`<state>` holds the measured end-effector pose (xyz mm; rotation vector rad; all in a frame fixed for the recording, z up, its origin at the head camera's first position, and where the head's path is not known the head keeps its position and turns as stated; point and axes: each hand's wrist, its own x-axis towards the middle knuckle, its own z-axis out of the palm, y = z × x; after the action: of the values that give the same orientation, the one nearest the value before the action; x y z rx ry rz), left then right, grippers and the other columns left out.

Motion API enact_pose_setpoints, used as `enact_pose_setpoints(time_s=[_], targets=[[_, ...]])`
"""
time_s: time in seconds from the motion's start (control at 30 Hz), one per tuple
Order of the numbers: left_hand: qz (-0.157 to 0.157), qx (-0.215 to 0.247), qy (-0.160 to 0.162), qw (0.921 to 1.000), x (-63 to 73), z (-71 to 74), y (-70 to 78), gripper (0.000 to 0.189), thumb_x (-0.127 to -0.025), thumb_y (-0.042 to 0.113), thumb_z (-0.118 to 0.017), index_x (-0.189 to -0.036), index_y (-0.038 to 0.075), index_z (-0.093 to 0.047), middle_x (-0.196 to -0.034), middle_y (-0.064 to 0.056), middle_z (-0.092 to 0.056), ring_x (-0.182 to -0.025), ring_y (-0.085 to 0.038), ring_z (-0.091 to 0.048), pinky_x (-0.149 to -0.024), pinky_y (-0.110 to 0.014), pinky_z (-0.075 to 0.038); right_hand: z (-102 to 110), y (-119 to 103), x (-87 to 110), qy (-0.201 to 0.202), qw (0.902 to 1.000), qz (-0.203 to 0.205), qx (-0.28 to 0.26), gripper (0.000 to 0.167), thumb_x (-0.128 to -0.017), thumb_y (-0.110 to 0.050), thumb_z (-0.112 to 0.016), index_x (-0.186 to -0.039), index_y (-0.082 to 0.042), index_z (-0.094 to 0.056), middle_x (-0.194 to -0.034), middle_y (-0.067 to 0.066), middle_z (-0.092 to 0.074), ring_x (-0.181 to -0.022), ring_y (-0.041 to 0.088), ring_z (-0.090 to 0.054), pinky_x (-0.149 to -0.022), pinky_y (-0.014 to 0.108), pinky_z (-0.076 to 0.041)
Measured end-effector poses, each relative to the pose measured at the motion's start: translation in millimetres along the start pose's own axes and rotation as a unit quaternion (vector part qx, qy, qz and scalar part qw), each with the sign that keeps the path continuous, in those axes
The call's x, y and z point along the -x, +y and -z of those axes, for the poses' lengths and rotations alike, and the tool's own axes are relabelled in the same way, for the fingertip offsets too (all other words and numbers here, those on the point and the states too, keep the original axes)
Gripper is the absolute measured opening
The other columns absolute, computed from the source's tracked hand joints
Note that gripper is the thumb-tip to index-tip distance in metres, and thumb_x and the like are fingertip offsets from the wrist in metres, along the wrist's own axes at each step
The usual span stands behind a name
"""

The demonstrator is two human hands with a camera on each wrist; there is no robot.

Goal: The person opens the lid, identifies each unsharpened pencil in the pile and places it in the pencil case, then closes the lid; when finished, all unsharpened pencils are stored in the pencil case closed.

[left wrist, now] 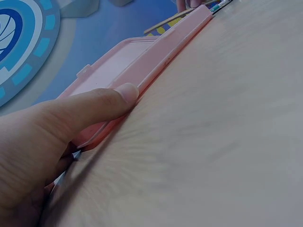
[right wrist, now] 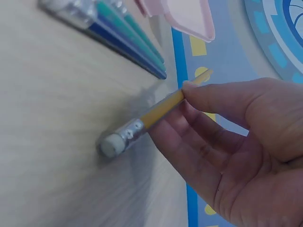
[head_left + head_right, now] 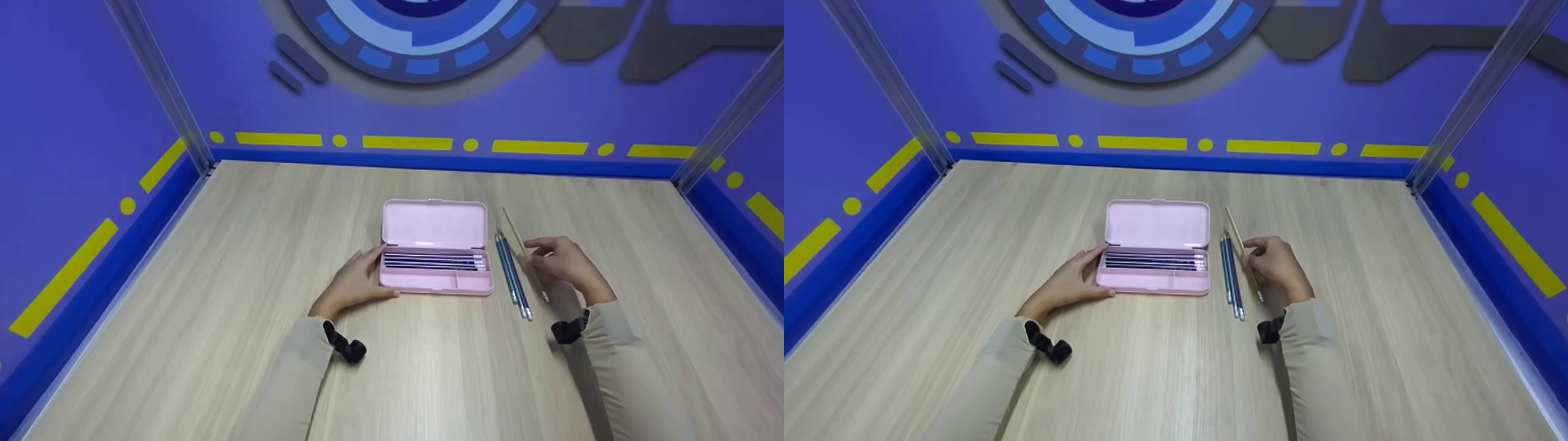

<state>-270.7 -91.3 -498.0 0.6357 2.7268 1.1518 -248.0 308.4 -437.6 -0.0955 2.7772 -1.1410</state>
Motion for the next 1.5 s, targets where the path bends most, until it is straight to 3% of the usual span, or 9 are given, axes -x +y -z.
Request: enact_pose_setpoints(time_s=[0.3, 0.47, 0.73, 0.97, 1.1, 1.23, 1.5], targets=[[0.009, 0.004, 0.004, 0.9999, 1.3, 0.3, 0.9, 0.1, -0.067, 0.045, -0.084, -0.15, 0.018, -0.035, -0.152, -0.009, -0.039, -0.143, -0.042, -0.024, -0.12, -0.052, -0.018, 0.8, -20.1, -4.3, 0.023, 0.9992, -0.019, -0.028, 0.041, -0.094, -0.006, -0.057, -0.134, -0.001, -0.054, -0.109, 0.024, -0.062, -0.087, 0.02, -0.062, -0.071, 0.03, -0.061], [0.01, 0.006, 0.006, 0.9999, 0.8, -0.2, 0.4, 0.1, -0.067, 0.045, -0.084, -0.15, 0.019, -0.035, -0.153, -0.008, -0.038, -0.143, -0.043, -0.023, -0.12, -0.054, -0.019, -1.4, -29.6, -8.2, 0.04, 0.9988, -0.003, -0.029, 0.04, -0.094, -0.007, -0.057, -0.134, -0.003, -0.056, -0.113, 0.024, -0.063, -0.093, 0.025, -0.062, -0.078, 0.039, -0.061], [0.015, 0.005, 0.005, 0.9999, 0.9, -0.6, 0.1, 0.1, -0.067, 0.045, -0.084, -0.15, 0.019, -0.035, -0.153, -0.008, -0.038, -0.144, -0.042, -0.023, -0.121, -0.053, -0.017, -6.6, -41.8, -17.4, 0.046, 0.9979, 0.022, -0.039, 0.037, -0.094, -0.004, -0.058, -0.131, -0.003, -0.059, -0.111, 0.023, -0.066, -0.09, 0.026, -0.062, -0.073, 0.032, -0.062], [-0.001, 0.002, 0.003, 1.0, 0.6, 0.5, 1.2, 0.1, -0.067, 0.045, -0.083, -0.15, 0.016, -0.035, -0.152, -0.01, -0.04, -0.143, -0.037, -0.028, -0.122, -0.049, -0.016, -11.8, -53.5, -23.1, 0.047, 0.997, 0.052, -0.033, 0.035, -0.092, -0.002, -0.06, -0.127, -0.003, -0.063, -0.107, 0.024, -0.068, -0.087, 0.028, -0.064, -0.073, 0.041, -0.062], [-0.019, -0.001, 0.002, 0.9998, -0.8, 1.0, 0.8, 0.099, -0.068, 0.043, -0.083, -0.149, 0.012, -0.036, -0.15, -0.012, -0.042, -0.141, -0.028, -0.035, -0.124, -0.043, -0.012, -14.9, -60.2, -25.2, 0.044, 0.9967, 0.068, -0.01, 0.033, -0.092, -0.003, -0.061, -0.124, -0.006, -0.065, -0.106, 0.021, -0.07, -0.078, 0.024, -0.064, -0.067, 0.031, -0.06], [-0.021, -0.001, 0.001, 0.9998, -1.2, 0.9, 0.1, 0.1, -0.068, 0.044, -0.083, -0.149, 0.012, -0.035, -0.151, -0.012, -0.041, -0.141, -0.028, -0.035, -0.124, -0.042, -0.012, -17.7, -66.5, -27.7, 0.035, 0.9949, 0.095, 0.005, 0.031, -0.09, -0.002, -0.062, -0.121, -0.007, -0.068, -0.102, 0.021, -0.071, -0.066, 0.021, -0.06, -0.055, 0.021, -0.051], [-0.027, 0.0, 0.003, 0.9996, -1.2, 0.1, -0.9, 0.1, -0.068, 0.043, -0.083, -0.149, 0.011, -0.035, -0.151, -0.012, -0.04, -0.141, -0.028, -0.035, -0.124, -0.043, -0.012, -26.0, -80.0, -33.0, 0.023, 0.9906, 0.13, 0.034, 0.03, -0.088, 0.001, -0.063, -0.116, -0.005, -0.071, -0.096, 0.02, -0.072, -0.081, 0.025, -0.067, -0.061, 0.023, -0.053]])
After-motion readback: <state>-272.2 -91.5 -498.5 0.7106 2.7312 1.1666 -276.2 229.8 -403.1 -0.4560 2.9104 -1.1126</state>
